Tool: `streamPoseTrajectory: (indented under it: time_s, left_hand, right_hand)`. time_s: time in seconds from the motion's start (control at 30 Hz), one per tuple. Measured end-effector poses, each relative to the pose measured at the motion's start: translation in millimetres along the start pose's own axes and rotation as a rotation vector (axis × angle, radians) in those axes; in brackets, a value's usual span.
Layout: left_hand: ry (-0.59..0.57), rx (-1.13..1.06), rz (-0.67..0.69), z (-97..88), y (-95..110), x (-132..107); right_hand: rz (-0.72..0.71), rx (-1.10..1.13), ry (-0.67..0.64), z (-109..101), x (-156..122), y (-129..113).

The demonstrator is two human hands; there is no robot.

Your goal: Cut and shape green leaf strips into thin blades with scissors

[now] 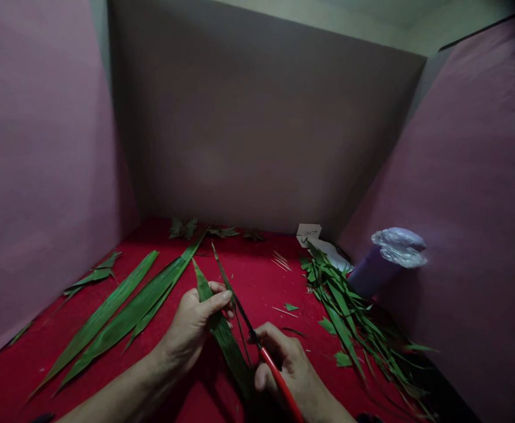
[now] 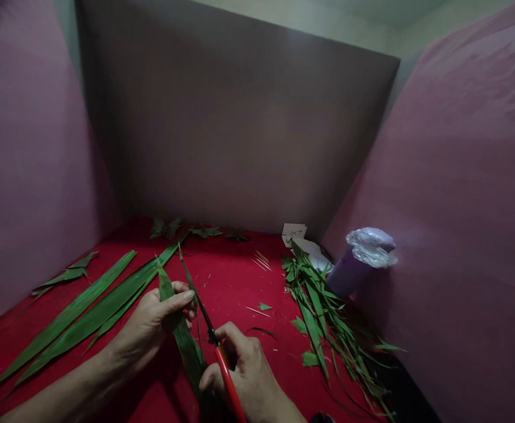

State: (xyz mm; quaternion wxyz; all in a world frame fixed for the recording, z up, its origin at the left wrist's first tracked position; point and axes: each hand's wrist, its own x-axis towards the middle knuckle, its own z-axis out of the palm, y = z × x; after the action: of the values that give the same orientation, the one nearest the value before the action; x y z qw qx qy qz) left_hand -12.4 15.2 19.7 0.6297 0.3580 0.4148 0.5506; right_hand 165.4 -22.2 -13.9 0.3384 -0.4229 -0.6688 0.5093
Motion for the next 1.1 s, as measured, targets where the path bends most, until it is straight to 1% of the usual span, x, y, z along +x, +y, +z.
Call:
streamPoseTrajectory:
  time_s: [0.13, 0.33, 0.53, 0.67, 0.8, 0.93, 1.1]
  left_hand:
    - [0.003, 0.03, -0.005, 1.1, 3.0, -0.4]
    - [-0.018, 0.054, -0.013, 1.6, 6.1, -2.6]
    - [0.017, 0.019, 0.008, 0.3, 3.7, -0.4]
    - [0.049, -0.018, -0.007, -0.7, 3.1, 1.5]
    - [0.093, -0.035, -0.02, -1.4, 2.8, 1.4]
    - [0.099, -0.059, -0.021, -1.6, 2.4, 2.1]
    - [0.098, -0.064, -0.024, -1.4, 2.3, 1.7]
  right_hand:
    - [-0.028, -0.062, 0.044, -1.7, 1.2, 0.5]
    - [-0.014, -0.053, 0.041, 0.1, -0.7, 3.5]
    - [-0.003, -0.011, 0.018, 1.2, -2.9, 5.5]
    - [0.017, -0.008, 0.031, 1.6, -3.0, 6.5]
    - [0.002, 0.0, 0.027, 1.8, -2.9, 6.3]
    - [0.007, 0.017, 0.005, 2.2, -2.2, 6.6]
    - [0.008, 0.02, 0.026, 2.5, -1.4, 5.2]
